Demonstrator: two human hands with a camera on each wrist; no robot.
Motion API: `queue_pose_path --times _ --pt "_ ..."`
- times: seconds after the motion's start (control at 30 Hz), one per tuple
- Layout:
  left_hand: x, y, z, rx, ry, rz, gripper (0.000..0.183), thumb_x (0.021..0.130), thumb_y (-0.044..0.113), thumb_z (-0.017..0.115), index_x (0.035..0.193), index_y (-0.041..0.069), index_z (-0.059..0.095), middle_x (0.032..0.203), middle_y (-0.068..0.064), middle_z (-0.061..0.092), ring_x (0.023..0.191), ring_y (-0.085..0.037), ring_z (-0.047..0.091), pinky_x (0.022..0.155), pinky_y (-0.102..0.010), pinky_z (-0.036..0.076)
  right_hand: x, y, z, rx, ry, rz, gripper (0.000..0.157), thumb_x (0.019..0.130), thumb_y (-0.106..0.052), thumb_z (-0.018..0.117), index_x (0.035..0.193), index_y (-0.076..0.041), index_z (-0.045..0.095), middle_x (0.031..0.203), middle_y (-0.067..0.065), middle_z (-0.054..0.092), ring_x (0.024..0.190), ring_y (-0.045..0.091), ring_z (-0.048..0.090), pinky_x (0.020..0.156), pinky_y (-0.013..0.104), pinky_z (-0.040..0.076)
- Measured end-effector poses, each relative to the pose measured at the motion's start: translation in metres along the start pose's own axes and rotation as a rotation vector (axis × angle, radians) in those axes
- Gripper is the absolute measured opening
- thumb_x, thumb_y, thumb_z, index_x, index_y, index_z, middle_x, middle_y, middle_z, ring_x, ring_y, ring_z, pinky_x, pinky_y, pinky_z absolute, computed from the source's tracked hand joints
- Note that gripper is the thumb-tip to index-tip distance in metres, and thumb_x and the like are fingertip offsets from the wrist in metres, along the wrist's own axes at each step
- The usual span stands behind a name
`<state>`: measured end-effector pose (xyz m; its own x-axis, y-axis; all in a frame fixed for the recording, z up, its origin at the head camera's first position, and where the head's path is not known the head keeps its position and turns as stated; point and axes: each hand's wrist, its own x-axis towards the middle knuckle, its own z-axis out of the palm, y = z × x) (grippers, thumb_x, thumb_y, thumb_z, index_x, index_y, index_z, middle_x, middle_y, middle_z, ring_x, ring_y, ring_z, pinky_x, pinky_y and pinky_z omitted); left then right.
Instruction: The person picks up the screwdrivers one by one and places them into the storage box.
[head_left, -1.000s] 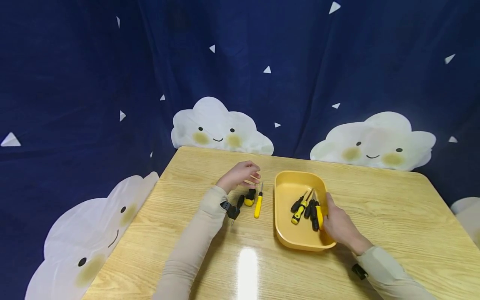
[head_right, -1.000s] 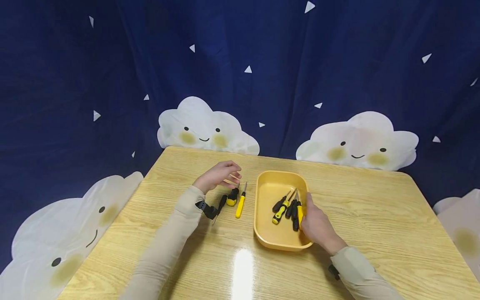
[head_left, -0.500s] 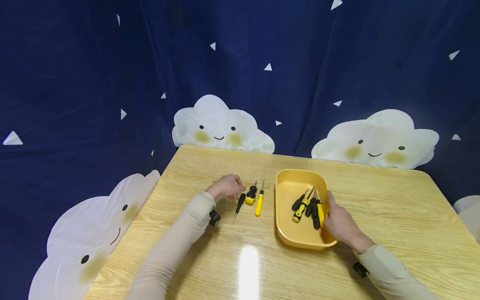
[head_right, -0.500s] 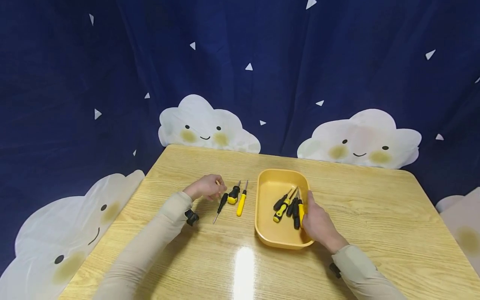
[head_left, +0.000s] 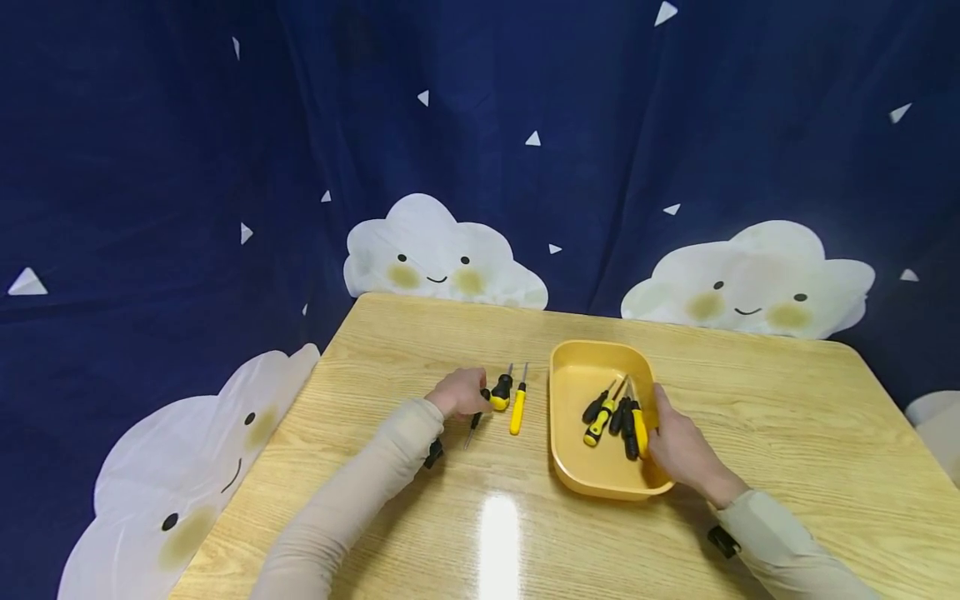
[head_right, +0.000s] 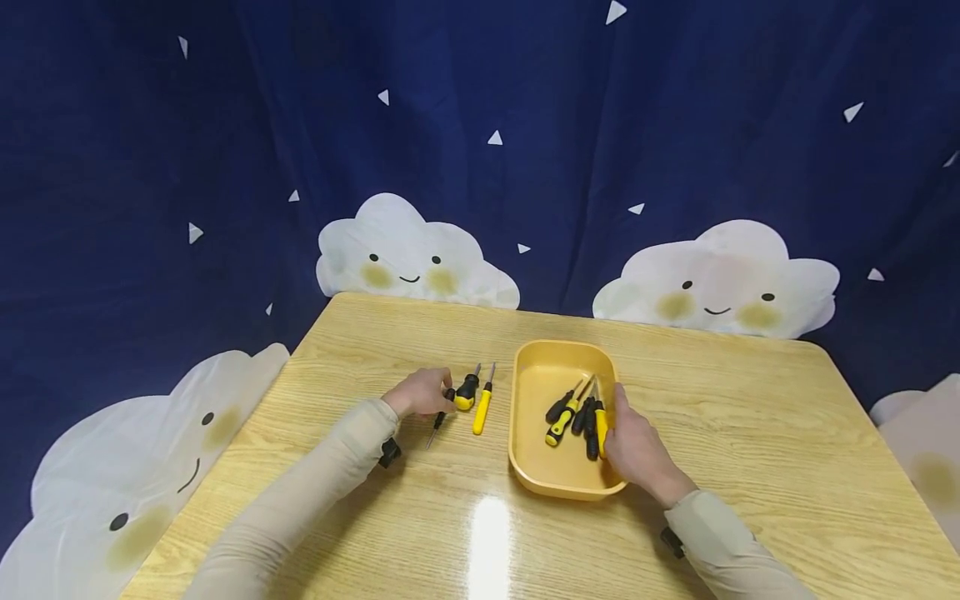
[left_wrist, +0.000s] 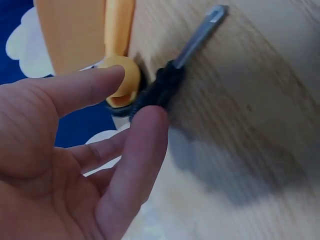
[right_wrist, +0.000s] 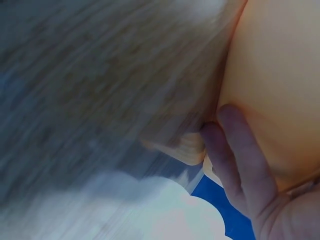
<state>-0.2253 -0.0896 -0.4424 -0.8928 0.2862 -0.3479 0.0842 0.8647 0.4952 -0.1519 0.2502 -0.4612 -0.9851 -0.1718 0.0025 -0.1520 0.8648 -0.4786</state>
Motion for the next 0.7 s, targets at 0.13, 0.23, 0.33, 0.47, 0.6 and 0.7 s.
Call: queue_pose_path --times 0.13,0.23,0.33,0.47,0.6,0.7 --pt "0.0014 -0.0041 0.0051 0.062 0.039 -0.008 0.031 0.081 0.018 0.074 0.103 0.006 0.056 0.082 -0.006 0.056 0.055 -0.017 0.055 0.049 -0.029 0.048 0.0007 0.0006 -0.0008 0.016 -0.002 -0.001 0.072 0.088 -0.001 0.040 0.146 0.009 -0.001 0.088 0.030 0.060 0.057 0.019 0.051 0.053 0.032 0.043" --pt "0.0025 -0.0066 0.0079 0.098 0.062 -0.001 0.028 0.080 0.014 0.072 0.101 0.006 0.056 0.079 -0.006 0.057 0.051 -0.017 0.053 0.045 -0.028 0.045 0.0003 0.0004 -0.0010 0.016 0.004 -0.012 0.071 0.088 -0.001 0.040 0.146 0.009 0.000 0.088 0.030 0.059 0.056 0.018 0.050 0.052 0.031 0.042" --pt "0.0040 -0.0079 0.0090 0.126 0.076 0.012 0.029 0.080 0.010 0.068 0.107 0.005 0.058 0.085 -0.009 0.060 0.053 -0.018 0.054 0.046 -0.028 0.044 -0.0003 -0.0002 -0.0008 0.016 -0.003 -0.010 0.071 0.089 -0.001 0.040 0.147 0.008 0.000 0.083 0.025 0.059 0.054 0.017 0.049 0.051 0.031 0.041" --pt "0.0060 -0.0074 0.0097 0.129 0.073 0.018 0.034 0.082 0.007 0.063 0.116 0.005 0.056 0.094 -0.012 0.062 0.053 -0.019 0.056 0.045 -0.028 0.044 -0.0001 -0.0003 -0.0026 0.015 -0.014 0.000 0.070 0.090 -0.002 0.039 0.147 0.007 -0.001 0.085 0.028 0.059 0.052 0.017 0.048 0.050 0.031 0.040" --pt "0.0062 -0.0084 0.0078 0.063 0.056 -0.008 0.036 0.086 0.008 0.061 0.120 0.005 0.053 0.094 -0.012 0.060 0.051 -0.019 0.058 0.043 -0.027 0.046 0.0020 0.0004 -0.0030 0.014 -0.004 -0.001 0.069 0.090 -0.002 0.040 0.147 0.009 0.003 0.101 0.037 0.057 0.057 0.019 0.052 0.053 0.033 0.043" --pt "0.0057 -0.0099 0.0048 0.017 0.054 -0.021 0.038 0.088 0.011 0.059 0.124 0.004 0.050 0.093 -0.012 0.059 0.052 -0.019 0.058 0.044 -0.027 0.046 0.0024 0.0018 -0.0009 0.017 -0.004 0.004 0.069 0.089 -0.001 0.040 0.146 0.009 0.003 0.103 0.038 0.056 0.062 0.021 0.054 0.056 0.035 0.046"
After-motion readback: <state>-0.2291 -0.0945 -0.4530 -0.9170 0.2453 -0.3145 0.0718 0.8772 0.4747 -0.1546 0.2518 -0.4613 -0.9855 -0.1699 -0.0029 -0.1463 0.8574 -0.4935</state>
